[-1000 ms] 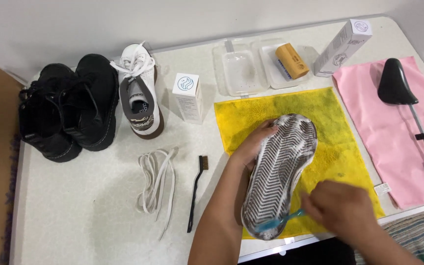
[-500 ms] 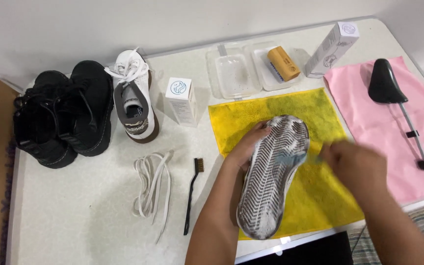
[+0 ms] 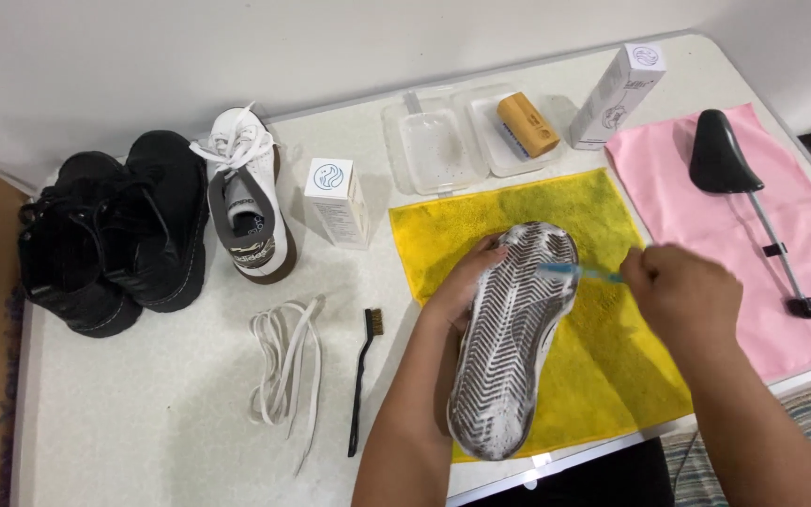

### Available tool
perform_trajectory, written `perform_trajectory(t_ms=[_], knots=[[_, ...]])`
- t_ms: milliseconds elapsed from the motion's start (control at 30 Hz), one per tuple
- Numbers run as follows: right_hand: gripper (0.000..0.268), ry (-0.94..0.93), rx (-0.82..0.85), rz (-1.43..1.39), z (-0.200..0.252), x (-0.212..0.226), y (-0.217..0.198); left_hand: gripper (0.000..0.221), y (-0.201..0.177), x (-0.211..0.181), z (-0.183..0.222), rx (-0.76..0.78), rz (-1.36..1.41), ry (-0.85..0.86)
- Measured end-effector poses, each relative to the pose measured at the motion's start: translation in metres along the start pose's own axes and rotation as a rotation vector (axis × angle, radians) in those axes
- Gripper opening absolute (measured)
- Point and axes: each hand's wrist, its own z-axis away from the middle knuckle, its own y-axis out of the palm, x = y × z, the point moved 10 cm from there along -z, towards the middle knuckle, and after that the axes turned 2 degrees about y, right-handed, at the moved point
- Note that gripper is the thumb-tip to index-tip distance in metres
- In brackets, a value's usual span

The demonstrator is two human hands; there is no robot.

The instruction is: Brushing the sole and edges of a white sneaker using a small brush and cleaning foam on a repair bench.

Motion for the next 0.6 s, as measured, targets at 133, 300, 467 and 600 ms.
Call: perform_trajectory(t_ms=[133,300,467,600], knots=[[0.056,0.094,0.221,0.071,0.024,0.011,-0.005,0.078,0.0,-0.003,0.003,-0.003,-0.01,-0.008],[0.051,-0.612,-0.332,-0.127,0.095,0.076,-0.044,0.061,0.006,-0.013,0.011,-0.018,-0.091,-0.003],[0.043,-0.053,-0.016,0.096,-0.014,0.002,0.019,0.071,0.003,-0.001,0.004,-0.019,-0.077,-0.023],[0.056,-0.155,-0.181,0.048,0.028,0.013,-0.019,0.06,0.0,0.002,-0.009,0.064,0.097,0.085]])
